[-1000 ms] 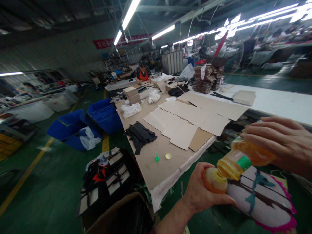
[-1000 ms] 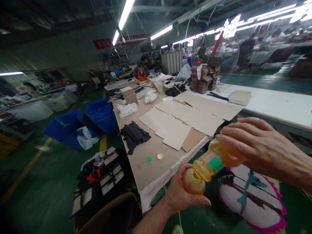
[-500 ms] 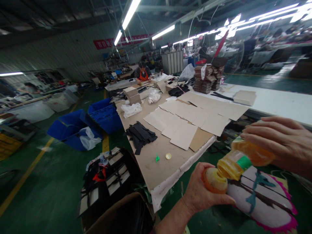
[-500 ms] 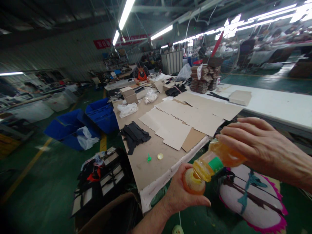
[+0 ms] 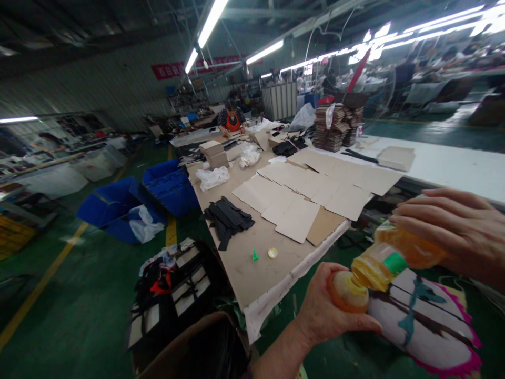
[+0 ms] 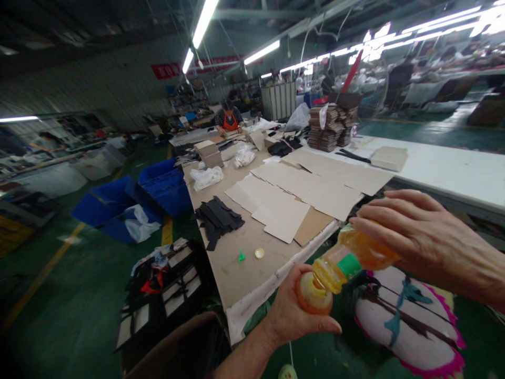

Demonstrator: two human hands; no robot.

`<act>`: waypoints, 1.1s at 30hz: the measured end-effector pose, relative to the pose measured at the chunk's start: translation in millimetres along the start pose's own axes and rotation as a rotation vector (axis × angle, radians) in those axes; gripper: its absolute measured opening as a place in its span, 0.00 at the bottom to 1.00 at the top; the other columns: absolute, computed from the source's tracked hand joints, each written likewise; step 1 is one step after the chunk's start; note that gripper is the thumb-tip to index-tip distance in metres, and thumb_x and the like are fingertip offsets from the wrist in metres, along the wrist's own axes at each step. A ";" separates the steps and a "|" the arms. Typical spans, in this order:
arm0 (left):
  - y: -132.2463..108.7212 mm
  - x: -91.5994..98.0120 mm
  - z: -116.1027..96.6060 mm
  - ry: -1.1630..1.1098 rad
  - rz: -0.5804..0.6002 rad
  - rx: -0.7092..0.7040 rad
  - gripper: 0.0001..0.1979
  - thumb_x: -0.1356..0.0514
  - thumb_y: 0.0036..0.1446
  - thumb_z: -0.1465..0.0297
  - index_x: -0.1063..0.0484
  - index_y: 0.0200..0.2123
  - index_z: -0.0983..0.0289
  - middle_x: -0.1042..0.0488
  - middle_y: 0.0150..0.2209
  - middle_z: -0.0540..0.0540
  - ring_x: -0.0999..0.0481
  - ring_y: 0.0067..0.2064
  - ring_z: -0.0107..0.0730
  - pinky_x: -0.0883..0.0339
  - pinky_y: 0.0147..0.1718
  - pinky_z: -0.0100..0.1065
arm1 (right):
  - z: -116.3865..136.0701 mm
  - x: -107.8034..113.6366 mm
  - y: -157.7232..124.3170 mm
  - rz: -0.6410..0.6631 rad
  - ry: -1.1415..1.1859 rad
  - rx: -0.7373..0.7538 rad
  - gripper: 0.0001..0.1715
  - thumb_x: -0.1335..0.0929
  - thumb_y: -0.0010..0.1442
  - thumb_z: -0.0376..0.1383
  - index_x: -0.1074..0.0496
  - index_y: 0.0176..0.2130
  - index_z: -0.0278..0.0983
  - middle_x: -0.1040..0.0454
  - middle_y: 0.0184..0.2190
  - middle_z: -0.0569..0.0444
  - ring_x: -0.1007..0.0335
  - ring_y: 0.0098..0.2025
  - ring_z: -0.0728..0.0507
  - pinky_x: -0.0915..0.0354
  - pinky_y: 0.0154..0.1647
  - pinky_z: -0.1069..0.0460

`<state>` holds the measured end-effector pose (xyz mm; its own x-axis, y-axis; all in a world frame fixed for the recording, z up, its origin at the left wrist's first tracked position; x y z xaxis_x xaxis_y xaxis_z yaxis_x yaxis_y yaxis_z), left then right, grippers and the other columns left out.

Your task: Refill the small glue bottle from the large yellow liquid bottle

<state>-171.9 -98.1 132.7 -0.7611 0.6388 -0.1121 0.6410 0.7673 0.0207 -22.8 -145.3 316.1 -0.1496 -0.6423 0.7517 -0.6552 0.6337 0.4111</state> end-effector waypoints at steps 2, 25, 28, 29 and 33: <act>-0.5 0.1 -0.9 0.000 0.002 -0.003 0.44 0.20 0.24 0.60 0.32 0.47 0.58 0.25 0.43 0.51 0.28 0.40 0.32 0.30 0.42 0.36 | 0.5 0.2 -0.4 -0.003 0.001 0.008 0.17 0.41 0.67 0.32 0.31 0.52 0.36 0.23 0.46 0.42 0.27 0.47 0.33 0.36 0.52 0.36; -2.9 1.6 -2.6 0.008 0.000 0.002 0.43 0.20 0.24 0.61 0.32 0.47 0.58 0.25 0.43 0.51 0.27 0.41 0.33 0.30 0.43 0.35 | 0.1 1.1 -1.1 0.000 -0.017 -0.005 0.17 0.41 0.67 0.32 0.32 0.53 0.38 0.22 0.46 0.44 0.26 0.47 0.34 0.35 0.52 0.37; -2.9 3.0 -1.4 0.009 -0.008 0.007 0.43 0.20 0.24 0.60 0.32 0.47 0.58 0.25 0.44 0.51 0.27 0.41 0.33 0.30 0.43 0.36 | 0.6 0.6 -0.6 -0.007 -0.020 0.001 0.17 0.41 0.67 0.32 0.32 0.53 0.37 0.22 0.46 0.43 0.27 0.46 0.34 0.35 0.51 0.36; -2.9 3.3 -1.2 0.009 -0.009 0.008 0.44 0.20 0.24 0.60 0.32 0.47 0.58 0.25 0.44 0.51 0.27 0.41 0.33 0.30 0.43 0.36 | 1.1 0.6 -0.3 -0.009 -0.020 0.007 0.17 0.41 0.68 0.32 0.32 0.53 0.37 0.22 0.46 0.43 0.27 0.46 0.34 0.35 0.51 0.36; -2.5 3.3 -0.9 0.020 -0.007 0.011 0.44 0.20 0.24 0.60 0.32 0.47 0.58 0.25 0.44 0.51 0.27 0.41 0.33 0.30 0.42 0.35 | 0.1 -0.4 -0.2 -0.003 -0.012 0.002 0.16 0.41 0.68 0.32 0.32 0.53 0.36 0.23 0.46 0.42 0.28 0.47 0.33 0.34 0.50 0.35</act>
Point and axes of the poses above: each hand's wrist, its own y-axis towards the middle knuckle, its own x-axis out of the back of the hand, z = x × y, the point moved 9 cm from there along y, towards the middle knuckle
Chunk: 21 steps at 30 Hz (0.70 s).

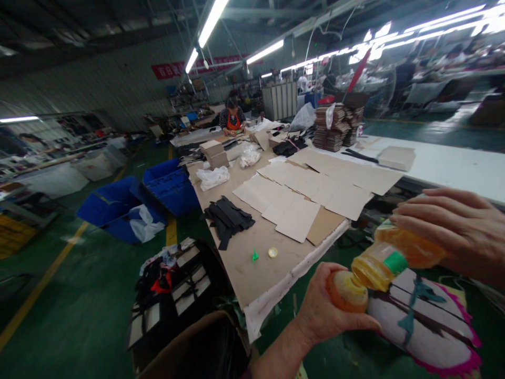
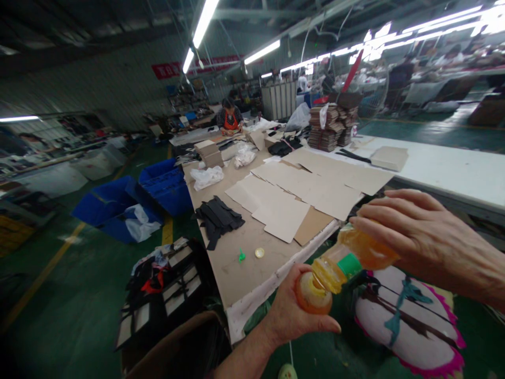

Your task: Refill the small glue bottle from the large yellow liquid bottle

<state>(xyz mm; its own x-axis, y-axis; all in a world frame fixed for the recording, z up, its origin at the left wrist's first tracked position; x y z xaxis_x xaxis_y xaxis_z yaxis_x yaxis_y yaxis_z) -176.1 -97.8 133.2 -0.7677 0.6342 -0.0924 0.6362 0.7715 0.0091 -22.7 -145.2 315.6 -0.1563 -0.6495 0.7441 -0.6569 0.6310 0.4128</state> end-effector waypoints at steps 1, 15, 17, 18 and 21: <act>0.2 -0.4 0.0 -0.001 0.002 0.002 0.44 0.20 0.24 0.60 0.32 0.47 0.58 0.25 0.44 0.51 0.27 0.41 0.33 0.30 0.42 0.35 | -0.3 0.0 -0.4 0.000 -0.002 -0.001 0.17 0.42 0.68 0.32 0.32 0.53 0.36 0.23 0.47 0.42 0.28 0.47 0.33 0.34 0.50 0.35; 1.7 -7.5 -3.0 -0.025 0.028 0.008 0.44 0.20 0.24 0.60 0.32 0.48 0.59 0.25 0.44 0.52 0.27 0.42 0.34 0.29 0.44 0.36 | -4.8 -2.2 -12.8 0.018 0.020 -0.049 0.18 0.40 0.66 0.35 0.33 0.55 0.38 0.23 0.48 0.44 0.27 0.48 0.33 0.36 0.52 0.36; 1.8 -7.3 -4.3 -0.022 0.022 0.003 0.44 0.20 0.24 0.60 0.32 0.48 0.59 0.25 0.44 0.52 0.27 0.43 0.34 0.29 0.45 0.37 | -4.1 -2.2 -14.0 0.015 0.024 -0.054 0.18 0.40 0.67 0.36 0.33 0.54 0.39 0.23 0.48 0.44 0.28 0.48 0.33 0.36 0.51 0.37; 1.9 -7.3 -5.2 -0.022 0.021 0.000 0.44 0.20 0.24 0.61 0.32 0.48 0.59 0.25 0.45 0.52 0.27 0.43 0.34 0.29 0.45 0.37 | -3.1 -1.9 -14.4 0.009 0.025 -0.051 0.17 0.41 0.68 0.37 0.33 0.54 0.38 0.23 0.48 0.44 0.28 0.48 0.33 0.36 0.51 0.37; 2.5 -7.8 -6.8 -0.034 0.025 0.000 0.43 0.20 0.24 0.61 0.32 0.47 0.59 0.25 0.45 0.52 0.27 0.43 0.34 0.29 0.45 0.37 | -2.4 -3.7 -15.7 0.009 0.035 -0.064 0.18 0.42 0.69 0.38 0.33 0.54 0.37 0.24 0.47 0.43 0.28 0.48 0.33 0.35 0.50 0.37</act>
Point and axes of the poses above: each hand's wrist, its own y-axis towards the middle knuckle, its own x-axis out of the back of the hand, z = x × y, the point moved 9 cm from there along y, towards the middle knuckle
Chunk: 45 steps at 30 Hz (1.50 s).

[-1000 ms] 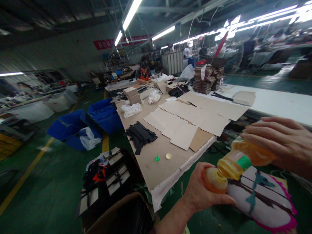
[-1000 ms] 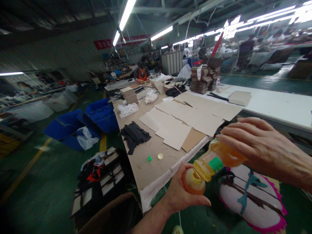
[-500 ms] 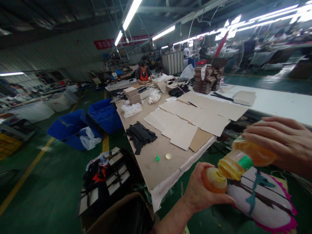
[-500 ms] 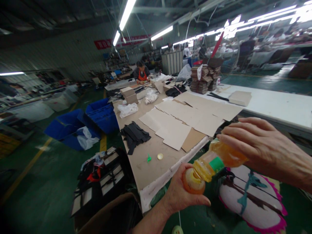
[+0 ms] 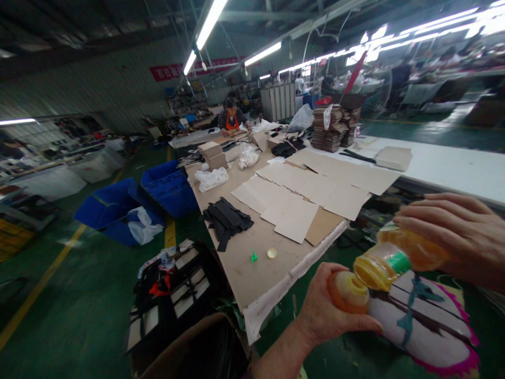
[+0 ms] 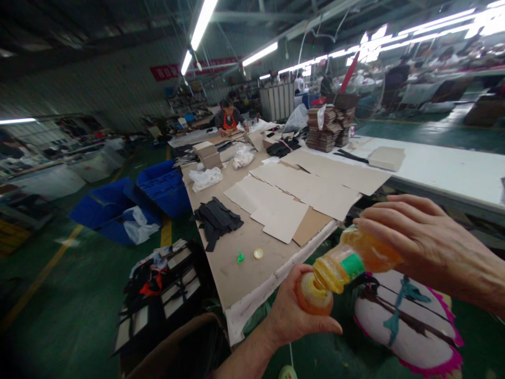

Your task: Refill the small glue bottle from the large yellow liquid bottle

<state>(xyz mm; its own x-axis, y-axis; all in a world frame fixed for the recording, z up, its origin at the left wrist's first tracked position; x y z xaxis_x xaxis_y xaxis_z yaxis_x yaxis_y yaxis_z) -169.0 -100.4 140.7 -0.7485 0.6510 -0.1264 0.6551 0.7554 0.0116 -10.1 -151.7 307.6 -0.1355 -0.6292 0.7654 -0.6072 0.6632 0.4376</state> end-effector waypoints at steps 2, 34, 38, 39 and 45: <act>0.5 -0.5 0.2 -0.019 0.004 0.007 0.43 0.20 0.24 0.61 0.32 0.47 0.59 0.25 0.44 0.52 0.27 0.42 0.33 0.29 0.44 0.37 | -0.4 -2.4 -1.3 0.006 0.003 -0.009 0.18 0.41 0.69 0.39 0.32 0.54 0.38 0.24 0.47 0.43 0.28 0.48 0.33 0.36 0.50 0.37; 6.6 4.1 3.7 0.005 -0.013 0.035 0.44 0.20 0.24 0.60 0.32 0.47 0.59 0.24 0.43 0.51 0.26 0.42 0.34 0.29 0.44 0.37 | -3.0 -11.9 1.5 0.002 0.045 -0.012 0.17 0.39 0.67 0.37 0.31 0.53 0.38 0.23 0.48 0.45 0.27 0.48 0.35 0.36 0.52 0.38; 8.4 2.9 4.1 -0.013 0.001 0.028 0.43 0.20 0.25 0.60 0.32 0.47 0.58 0.24 0.43 0.51 0.26 0.42 0.34 0.29 0.45 0.38 | -5.5 -14.9 0.8 0.006 0.064 -0.027 0.16 0.38 0.67 0.37 0.30 0.52 0.39 0.22 0.48 0.47 0.26 0.48 0.35 0.37 0.53 0.38; 8.7 2.7 4.5 -0.022 0.003 0.027 0.43 0.20 0.25 0.60 0.32 0.47 0.58 0.24 0.43 0.51 0.26 0.42 0.34 0.29 0.45 0.38 | -5.8 -15.6 0.6 0.006 0.063 -0.024 0.17 0.38 0.66 0.36 0.30 0.52 0.39 0.22 0.48 0.47 0.26 0.48 0.35 0.37 0.53 0.38; 10.7 3.2 6.1 -0.035 0.001 0.028 0.43 0.20 0.25 0.61 0.32 0.47 0.59 0.25 0.43 0.52 0.26 0.42 0.35 0.29 0.45 0.38 | -6.5 -17.4 0.8 0.011 0.058 -0.012 0.17 0.39 0.66 0.35 0.31 0.53 0.38 0.23 0.48 0.45 0.27 0.48 0.34 0.36 0.52 0.37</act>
Point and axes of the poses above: each hand's wrist, its own y-axis towards the middle knuckle, its own x-axis out of the back of the hand, z = x × y, the point moved 9 cm from there along y, towards the middle knuckle
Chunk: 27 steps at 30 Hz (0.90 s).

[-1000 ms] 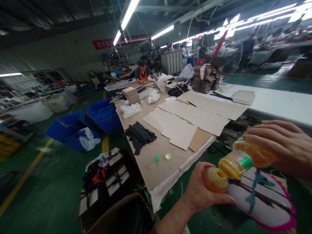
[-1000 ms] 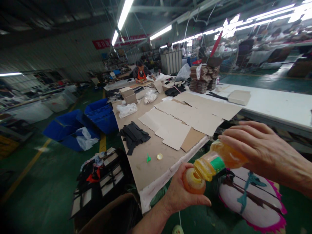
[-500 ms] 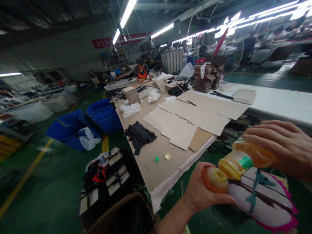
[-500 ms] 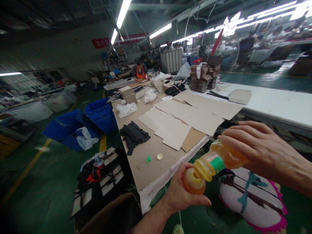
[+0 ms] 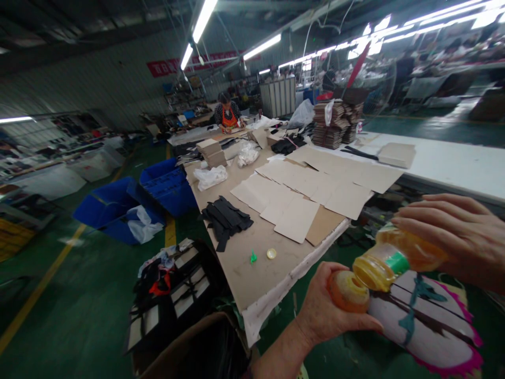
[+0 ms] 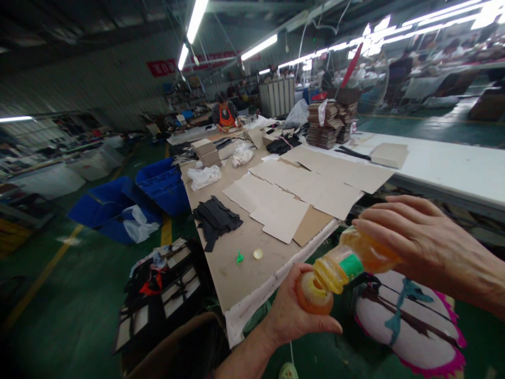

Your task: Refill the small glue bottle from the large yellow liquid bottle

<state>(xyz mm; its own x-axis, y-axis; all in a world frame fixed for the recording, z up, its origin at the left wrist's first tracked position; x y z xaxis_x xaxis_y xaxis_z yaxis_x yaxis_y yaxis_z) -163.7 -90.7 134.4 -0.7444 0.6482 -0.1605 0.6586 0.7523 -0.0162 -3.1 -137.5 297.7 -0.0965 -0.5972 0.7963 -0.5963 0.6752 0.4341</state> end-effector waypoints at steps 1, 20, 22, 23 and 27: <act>0.3 -0.1 -0.1 -0.002 -0.001 -0.001 0.43 0.20 0.24 0.61 0.32 0.46 0.59 0.25 0.43 0.51 0.26 0.42 0.34 0.29 0.44 0.38 | -0.6 0.4 0.3 -0.002 0.001 -0.007 0.17 0.39 0.66 0.35 0.31 0.53 0.38 0.23 0.48 0.45 0.27 0.48 0.34 0.36 0.52 0.37; -0.1 -3.7 2.4 0.002 0.004 0.008 0.44 0.19 0.24 0.62 0.33 0.47 0.58 0.25 0.45 0.52 0.26 0.43 0.35 0.29 0.45 0.37 | 1.7 4.4 2.3 -0.007 -0.038 0.018 0.17 0.40 0.65 0.33 0.32 0.52 0.38 0.23 0.47 0.44 0.27 0.47 0.34 0.37 0.52 0.37; 0.1 -2.9 2.3 0.012 -0.001 0.002 0.44 0.19 0.24 0.61 0.33 0.47 0.58 0.25 0.45 0.52 0.26 0.44 0.35 0.29 0.44 0.37 | 2.3 5.6 2.7 -0.011 -0.040 0.023 0.17 0.40 0.65 0.33 0.32 0.52 0.37 0.23 0.46 0.44 0.28 0.47 0.34 0.36 0.51 0.37; 0.3 -2.5 2.1 0.018 -0.003 -0.003 0.43 0.19 0.24 0.61 0.32 0.47 0.58 0.25 0.45 0.52 0.26 0.44 0.35 0.29 0.45 0.37 | 2.1 5.7 2.7 -0.010 -0.038 0.022 0.17 0.40 0.65 0.32 0.32 0.52 0.37 0.23 0.46 0.43 0.28 0.47 0.33 0.36 0.51 0.37; 1.1 -1.8 1.8 0.038 -0.009 -0.014 0.43 0.19 0.24 0.62 0.32 0.47 0.58 0.25 0.45 0.51 0.27 0.43 0.35 0.30 0.45 0.37 | 1.5 4.0 1.7 -0.002 -0.052 0.032 0.19 0.39 0.63 0.29 0.32 0.53 0.36 0.23 0.46 0.43 0.28 0.47 0.33 0.36 0.52 0.37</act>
<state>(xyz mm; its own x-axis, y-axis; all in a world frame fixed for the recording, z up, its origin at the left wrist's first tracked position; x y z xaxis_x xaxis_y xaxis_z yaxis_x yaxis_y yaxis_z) -161.5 -91.3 132.9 -0.7543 0.6450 -0.1225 0.6502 0.7597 -0.0040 -5.7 -139.4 300.9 -0.1361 -0.6207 0.7721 -0.6215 0.6604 0.4214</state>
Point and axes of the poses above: each hand's wrist, its own y-axis towards the middle knuckle, its own x-axis out of the back of the hand, z = x × y, the point moved 9 cm from there along y, towards the middle knuckle
